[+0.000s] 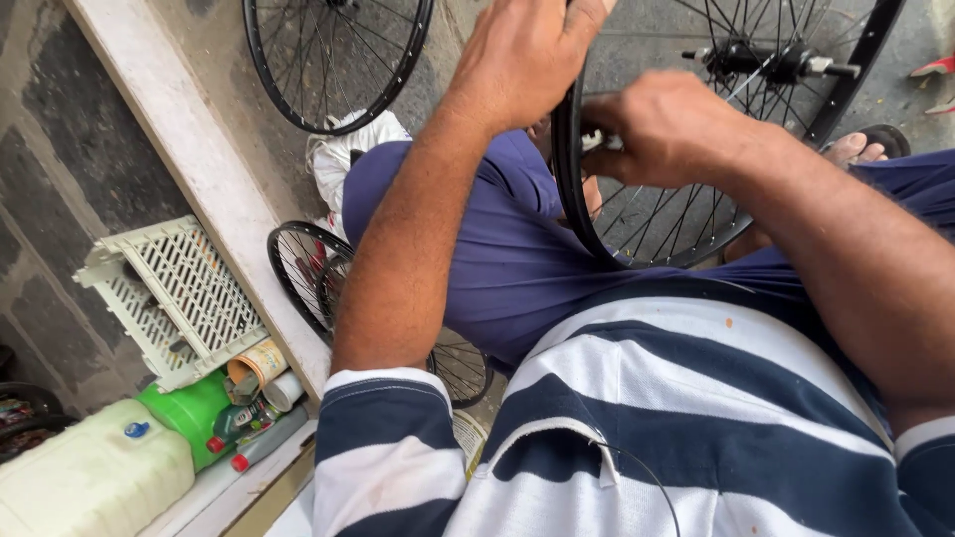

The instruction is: The person sits on the ground and uses a small metal tool to tighten or adjust the spokes on a bicycle wheel. They rotate the wheel to access different sections and continue the adjustment process throughout the clip.

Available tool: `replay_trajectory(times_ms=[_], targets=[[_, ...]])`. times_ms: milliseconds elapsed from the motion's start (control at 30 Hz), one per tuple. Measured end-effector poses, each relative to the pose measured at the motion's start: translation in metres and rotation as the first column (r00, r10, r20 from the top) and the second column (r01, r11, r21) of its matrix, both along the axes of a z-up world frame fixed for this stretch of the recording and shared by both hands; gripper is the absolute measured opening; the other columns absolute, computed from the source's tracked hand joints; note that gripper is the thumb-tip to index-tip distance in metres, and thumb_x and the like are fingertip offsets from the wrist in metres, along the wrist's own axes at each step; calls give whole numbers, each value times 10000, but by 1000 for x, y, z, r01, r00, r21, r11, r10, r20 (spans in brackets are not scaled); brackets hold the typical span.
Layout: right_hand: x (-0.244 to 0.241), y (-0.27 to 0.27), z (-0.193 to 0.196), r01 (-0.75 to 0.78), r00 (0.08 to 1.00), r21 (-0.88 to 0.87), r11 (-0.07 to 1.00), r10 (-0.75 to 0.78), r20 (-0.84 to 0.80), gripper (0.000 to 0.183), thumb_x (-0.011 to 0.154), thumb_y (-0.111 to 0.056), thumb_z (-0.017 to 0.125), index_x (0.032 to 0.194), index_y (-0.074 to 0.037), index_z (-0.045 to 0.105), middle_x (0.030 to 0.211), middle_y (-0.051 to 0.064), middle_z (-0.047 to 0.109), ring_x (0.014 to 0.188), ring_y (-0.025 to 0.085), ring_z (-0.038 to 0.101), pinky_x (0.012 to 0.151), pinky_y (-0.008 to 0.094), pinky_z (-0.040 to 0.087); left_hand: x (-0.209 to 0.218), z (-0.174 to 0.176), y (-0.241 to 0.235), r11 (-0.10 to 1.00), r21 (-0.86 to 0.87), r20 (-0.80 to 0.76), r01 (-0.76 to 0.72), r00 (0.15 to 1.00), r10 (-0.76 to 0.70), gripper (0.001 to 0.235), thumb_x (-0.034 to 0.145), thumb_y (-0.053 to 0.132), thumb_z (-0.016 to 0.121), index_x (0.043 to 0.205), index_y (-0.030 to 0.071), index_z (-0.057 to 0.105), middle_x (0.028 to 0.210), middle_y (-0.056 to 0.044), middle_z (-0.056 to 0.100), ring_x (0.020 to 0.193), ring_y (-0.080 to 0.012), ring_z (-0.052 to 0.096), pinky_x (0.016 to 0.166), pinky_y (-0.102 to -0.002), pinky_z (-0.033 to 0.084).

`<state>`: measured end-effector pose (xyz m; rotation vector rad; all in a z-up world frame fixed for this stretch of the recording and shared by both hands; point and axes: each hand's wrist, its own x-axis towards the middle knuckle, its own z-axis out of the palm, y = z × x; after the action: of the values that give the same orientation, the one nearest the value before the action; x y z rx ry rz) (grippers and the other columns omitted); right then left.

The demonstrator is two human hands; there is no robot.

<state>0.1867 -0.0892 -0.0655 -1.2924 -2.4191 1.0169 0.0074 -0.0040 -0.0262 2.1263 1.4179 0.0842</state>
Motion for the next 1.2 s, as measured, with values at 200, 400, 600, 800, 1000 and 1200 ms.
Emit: replay_trajectory(times_ms=[200,400,600,800,1000,1200], targets=[[-18,-25,-15,124,991,309,943,-132,5,460,875,-293,743,1253,-38,684,857,98,734,808,289,712,726,447,541,-1,7,-4,996,84,55,-41,998,36,507,1036,516,493,1131,32,610,905,-234,727,888,-464,690,759,-560,526],[-1,4,-24,-85,950,-386,919,-42,-309,470,867,-313,715,1268,-70,689,1087,117,738,1052,333,689,945,458,514,4,24,-3,996,-69,16,-63,998,64,471,1042,519,484,1003,54,546,730,-181,729,816,-422,714,763,-535,522],[8,10,-15,-92,891,-441,893,-124,-437,550,870,-365,771,1286,-25,655,1146,129,707,1087,326,671,938,435,495,8,26,-1,996,-48,-90,-75,993,70,503,1036,552,459,964,63,551,746,-157,702,779,-387,712,724,-526,520],[-14,-28,-5,272,944,280,921,-199,-263,261,849,-240,825,950,-51,678,835,127,720,822,348,707,740,483,530,7,18,5,990,-74,-82,-117,990,111,496,1021,547,512,994,55,563,816,-168,724,848,-408,705,770,-522,516],[4,-23,-4,179,820,-140,974,-226,-525,209,875,-197,761,1021,-68,683,894,130,745,791,337,732,670,450,559,31,20,26,990,71,147,-122,983,110,481,958,531,591,1209,123,631,887,-126,770,910,-351,744,807,-464,541],[21,-27,3,150,851,-259,954,-258,-458,193,852,-166,768,1020,-76,743,901,115,774,809,298,764,729,418,595,21,43,16,995,-50,59,-87,994,90,524,846,478,690,1185,80,645,883,-112,761,847,-274,761,782,-411,570]])
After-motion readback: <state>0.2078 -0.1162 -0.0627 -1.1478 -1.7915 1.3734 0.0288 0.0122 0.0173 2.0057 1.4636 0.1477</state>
